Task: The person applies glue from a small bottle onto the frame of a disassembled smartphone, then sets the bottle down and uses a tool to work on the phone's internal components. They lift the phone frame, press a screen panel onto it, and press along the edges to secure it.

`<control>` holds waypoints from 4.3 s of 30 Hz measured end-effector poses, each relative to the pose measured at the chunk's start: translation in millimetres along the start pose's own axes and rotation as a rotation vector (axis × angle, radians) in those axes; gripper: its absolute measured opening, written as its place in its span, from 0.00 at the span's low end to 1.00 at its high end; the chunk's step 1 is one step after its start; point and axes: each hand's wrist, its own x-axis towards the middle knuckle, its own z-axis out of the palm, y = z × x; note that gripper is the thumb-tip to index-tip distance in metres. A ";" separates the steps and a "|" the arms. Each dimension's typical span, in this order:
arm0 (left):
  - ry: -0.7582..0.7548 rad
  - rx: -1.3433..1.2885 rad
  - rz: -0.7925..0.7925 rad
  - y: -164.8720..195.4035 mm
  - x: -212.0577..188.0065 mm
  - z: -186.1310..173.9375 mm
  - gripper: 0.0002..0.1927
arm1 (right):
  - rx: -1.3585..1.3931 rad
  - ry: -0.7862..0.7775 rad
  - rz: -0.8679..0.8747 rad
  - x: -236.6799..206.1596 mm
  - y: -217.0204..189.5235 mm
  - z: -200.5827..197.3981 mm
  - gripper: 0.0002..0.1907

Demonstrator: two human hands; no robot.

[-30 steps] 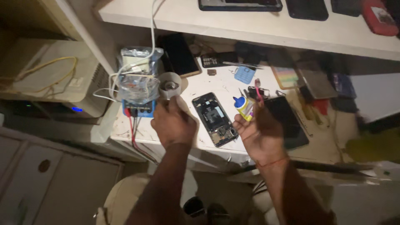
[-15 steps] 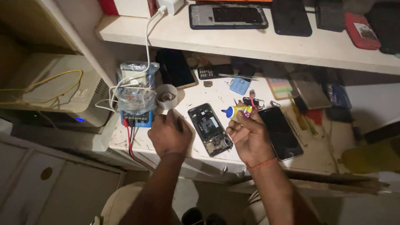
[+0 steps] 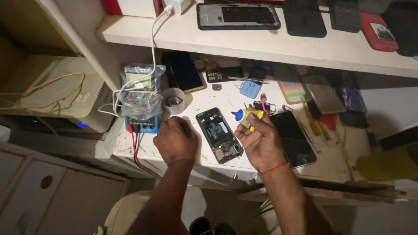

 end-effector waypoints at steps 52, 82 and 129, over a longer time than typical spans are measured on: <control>-0.422 -2.026 -0.632 92.7 -35.6 -48.3 0.13 | 0.020 -0.311 -0.049 -20.2 11.8 23.7 0.11; -0.410 -1.971 -0.682 96.9 -36.7 -52.3 0.12 | -0.053 -0.320 -0.059 -21.0 5.6 25.3 0.13; -0.278 -1.854 -0.648 91.7 -36.7 -45.5 0.12 | -0.246 -0.151 -0.246 -13.0 12.3 13.8 0.18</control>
